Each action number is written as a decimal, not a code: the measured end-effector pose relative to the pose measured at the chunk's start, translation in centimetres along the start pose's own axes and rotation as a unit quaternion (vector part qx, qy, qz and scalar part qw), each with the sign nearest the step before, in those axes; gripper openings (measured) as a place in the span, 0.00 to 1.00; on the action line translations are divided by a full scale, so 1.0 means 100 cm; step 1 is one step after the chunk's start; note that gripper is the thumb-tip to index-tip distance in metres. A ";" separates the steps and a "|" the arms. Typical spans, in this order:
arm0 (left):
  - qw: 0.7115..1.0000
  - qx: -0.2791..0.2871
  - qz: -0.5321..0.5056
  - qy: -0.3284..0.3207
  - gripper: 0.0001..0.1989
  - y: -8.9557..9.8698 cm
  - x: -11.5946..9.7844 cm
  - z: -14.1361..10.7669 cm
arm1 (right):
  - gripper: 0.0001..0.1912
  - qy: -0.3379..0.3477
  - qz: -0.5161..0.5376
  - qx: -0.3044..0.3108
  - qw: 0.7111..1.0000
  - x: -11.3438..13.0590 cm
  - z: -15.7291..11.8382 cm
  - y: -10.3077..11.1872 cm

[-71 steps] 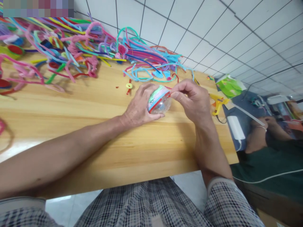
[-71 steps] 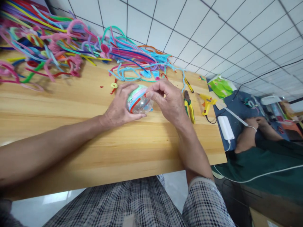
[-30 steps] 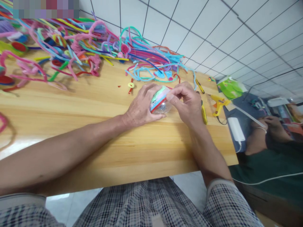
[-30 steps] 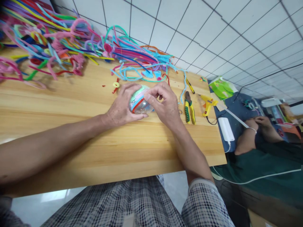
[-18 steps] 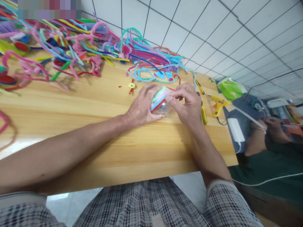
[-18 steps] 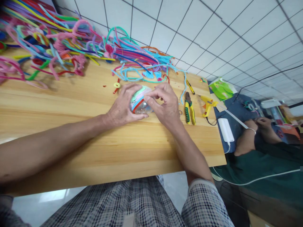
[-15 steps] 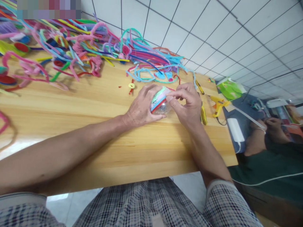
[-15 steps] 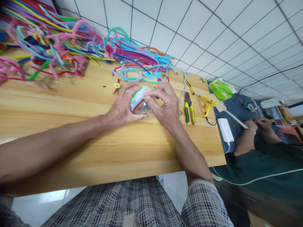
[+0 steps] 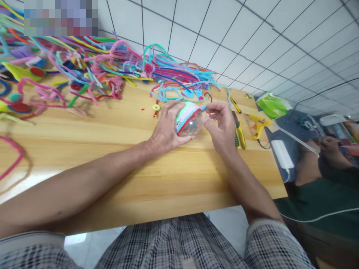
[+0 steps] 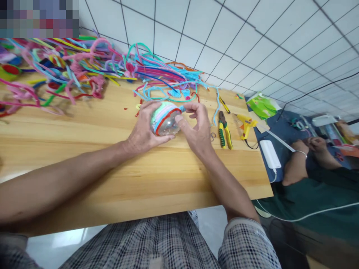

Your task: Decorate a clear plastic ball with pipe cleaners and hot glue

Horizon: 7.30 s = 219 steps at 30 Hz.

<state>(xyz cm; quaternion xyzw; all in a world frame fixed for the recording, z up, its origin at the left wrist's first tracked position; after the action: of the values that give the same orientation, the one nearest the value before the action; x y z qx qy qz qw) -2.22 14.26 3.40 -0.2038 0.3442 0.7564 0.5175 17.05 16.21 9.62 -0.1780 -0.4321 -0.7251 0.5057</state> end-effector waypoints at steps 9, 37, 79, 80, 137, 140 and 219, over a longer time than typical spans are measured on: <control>1.000 -0.005 0.015 -0.003 0.57 -0.003 0.005 -0.003 | 0.33 -0.132 0.159 -0.016 0.978 -0.022 -0.038 -0.035; 0.990 0.061 -0.092 0.087 0.27 -0.001 -0.001 -0.009 | 0.36 -0.001 0.055 -0.050 0.997 -0.005 -0.056 -0.034; 0.957 0.128 -0.159 0.207 0.30 -0.010 0.015 -0.011 | 0.35 0.008 0.027 -0.034 0.999 -0.004 -0.055 -0.032; 0.956 0.127 -0.163 0.208 0.29 -0.010 0.015 -0.011 | 0.35 0.008 0.027 -0.035 0.999 -0.004 -0.054 -0.031; 0.962 0.134 -0.130 0.200 0.29 -0.013 0.014 -0.015 | 0.30 -0.024 0.050 -0.010 0.998 -0.009 -0.051 -0.028; 0.967 0.130 -0.116 0.187 0.28 -0.013 0.011 -0.015 | 0.29 -0.033 0.064 -0.008 0.997 -0.014 -0.051 -0.028; 0.975 0.116 -0.096 0.167 0.32 -0.012 0.018 -0.011 | 0.30 -0.060 0.087 -0.097 0.990 -0.016 -0.027 0.009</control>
<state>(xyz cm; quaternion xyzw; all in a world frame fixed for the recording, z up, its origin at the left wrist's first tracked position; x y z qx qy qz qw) -1.83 14.88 1.13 -0.2976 0.4897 0.6138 0.5429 19.04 14.91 7.40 -0.3059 -0.3723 -0.7047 0.5208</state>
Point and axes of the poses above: each hand's wrist, its own z-axis towards the middle knuckle, its own y-axis out of the back of the hand, x = y × z, the point moved 9 cm from there along z, towards the middle knuckle, and after that the axes turned 8 degrees about y, right-handed, at the moved point
